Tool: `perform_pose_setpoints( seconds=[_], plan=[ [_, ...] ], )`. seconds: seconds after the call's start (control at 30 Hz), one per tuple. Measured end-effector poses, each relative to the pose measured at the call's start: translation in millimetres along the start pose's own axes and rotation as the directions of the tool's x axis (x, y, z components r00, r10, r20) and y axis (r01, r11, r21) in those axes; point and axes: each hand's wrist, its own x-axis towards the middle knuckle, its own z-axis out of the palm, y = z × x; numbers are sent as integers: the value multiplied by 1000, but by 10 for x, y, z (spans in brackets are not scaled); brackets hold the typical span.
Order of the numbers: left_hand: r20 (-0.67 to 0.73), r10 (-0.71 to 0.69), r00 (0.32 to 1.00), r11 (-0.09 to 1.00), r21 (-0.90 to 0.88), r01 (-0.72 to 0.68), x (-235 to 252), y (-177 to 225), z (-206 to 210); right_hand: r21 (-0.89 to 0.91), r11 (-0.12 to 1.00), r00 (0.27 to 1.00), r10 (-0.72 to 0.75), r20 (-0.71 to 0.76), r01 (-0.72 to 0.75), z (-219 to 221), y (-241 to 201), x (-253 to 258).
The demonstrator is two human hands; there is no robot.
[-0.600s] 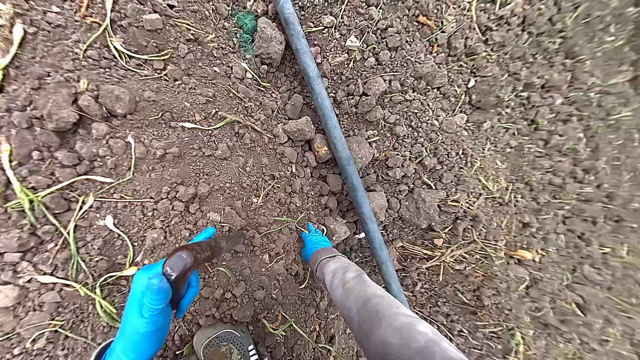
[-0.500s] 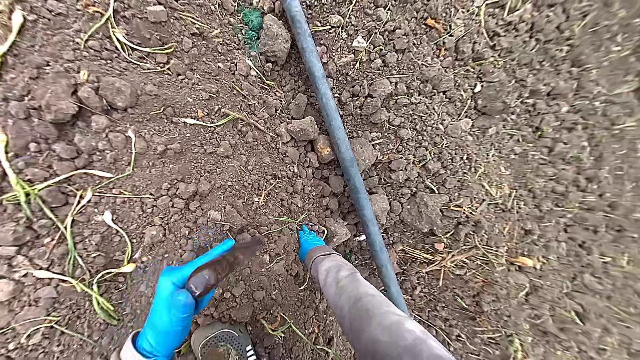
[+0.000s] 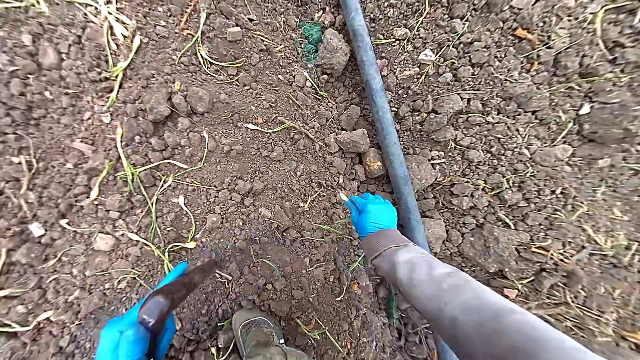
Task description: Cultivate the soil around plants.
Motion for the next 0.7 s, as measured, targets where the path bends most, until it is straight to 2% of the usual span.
perform_pose_setpoints(
  seconds=[0.07,0.1,0.17,0.27,0.33,0.37,0.43,0.47,0.53,0.6,0.67,0.7],
  plan=[
    [-62,-72,995,996,-60,69,-64,-424,-82,127,961,961,-224,-161,245,-148,-520,121],
    [-75,-72,995,988,-139,61,-93,-618,-184,191,916,927,-314,-204,352,-179,-837,124],
    [-79,-44,996,961,-277,20,-139,-675,-410,294,804,856,-471,-213,516,-167,-1473,-27],
    [7,137,991,920,-372,-124,-242,-260,-715,378,683,743,-670,-16,624,-23,-2124,-492],
    [72,293,953,906,-339,-253,-294,19,-821,382,699,686,-701,197,605,129,-2286,-724],
    [104,309,945,917,-295,-267,-263,178,-803,372,723,671,-686,282,582,185,-2309,-792],
    [61,154,986,980,-139,-144,-80,347,-564,347,754,692,-654,306,558,169,-2324,-844],
    [22,36,999,997,-67,-35,65,246,-376,320,750,706,-657,264,579,109,-2342,-843],
    [-20,-173,985,985,20,174,338,-291,-62,246,724,701,-688,189,644,-52,-2444,-815],
    [-19,-226,974,974,-25,225,382,-654,38,171,705,667,-708,234,688,-143,-2647,-783],
    [-11,-203,979,971,-131,200,237,-720,-44,128,683,600,-704,381,719,-12,-2886,-784],
    [-31,-174,984,969,-186,165,92,-679,-126,113,666,543,-684,488,738,125,-2992,-822]
  ],
)
